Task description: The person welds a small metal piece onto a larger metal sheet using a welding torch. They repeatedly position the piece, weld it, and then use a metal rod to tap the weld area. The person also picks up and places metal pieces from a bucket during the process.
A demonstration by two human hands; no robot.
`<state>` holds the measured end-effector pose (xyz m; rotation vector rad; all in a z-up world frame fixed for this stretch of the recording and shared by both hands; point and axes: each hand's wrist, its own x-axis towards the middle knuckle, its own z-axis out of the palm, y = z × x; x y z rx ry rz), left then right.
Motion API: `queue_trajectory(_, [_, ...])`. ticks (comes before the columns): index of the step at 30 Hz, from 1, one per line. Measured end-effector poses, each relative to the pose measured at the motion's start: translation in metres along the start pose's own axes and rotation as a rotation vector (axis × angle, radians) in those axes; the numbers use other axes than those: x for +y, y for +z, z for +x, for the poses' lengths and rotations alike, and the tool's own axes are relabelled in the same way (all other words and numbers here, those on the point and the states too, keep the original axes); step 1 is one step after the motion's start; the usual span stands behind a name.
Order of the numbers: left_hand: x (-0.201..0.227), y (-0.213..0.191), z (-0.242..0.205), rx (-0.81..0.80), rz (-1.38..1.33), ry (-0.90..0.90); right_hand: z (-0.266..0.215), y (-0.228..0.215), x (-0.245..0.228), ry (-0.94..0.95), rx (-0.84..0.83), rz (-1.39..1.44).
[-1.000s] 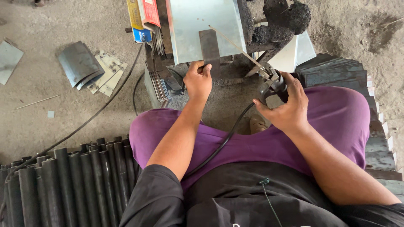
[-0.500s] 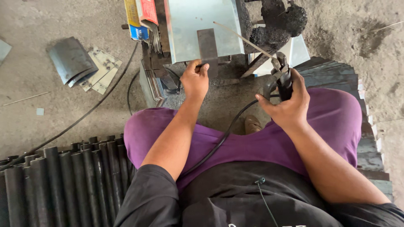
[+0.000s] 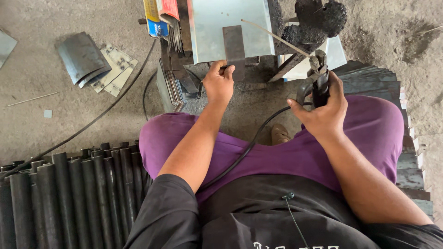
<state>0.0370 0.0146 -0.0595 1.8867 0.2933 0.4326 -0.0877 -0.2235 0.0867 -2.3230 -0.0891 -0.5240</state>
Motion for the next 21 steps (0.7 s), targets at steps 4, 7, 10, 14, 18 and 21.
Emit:
queue_trajectory(4, [-0.001,0.001,0.0,-0.01,-0.014,-0.002,0.001,0.0,0.001,0.025,-0.005,0.02])
queue_trajectory(7, [0.001,-0.002,0.0,-0.019,-0.029,-0.004,0.0,-0.001,0.002,0.051,-0.015,0.046])
queue_trajectory(10, [0.007,-0.003,0.0,-0.087,-0.101,-0.138,0.0,-0.001,0.003,0.054,-0.02,0.045])
queue_trajectory(14, [0.012,-0.007,0.0,-0.113,-0.108,-0.164,0.0,-0.002,0.006,0.041,-0.034,0.043])
queue_trajectory(18, [0.013,-0.005,0.0,-0.1,-0.126,-0.156,0.001,0.0,0.007,0.04,-0.024,0.049])
queue_trajectory(21, [0.012,-0.005,0.0,-0.09,-0.137,-0.148,0.001,-0.001,0.007,0.027,-0.023,0.045])
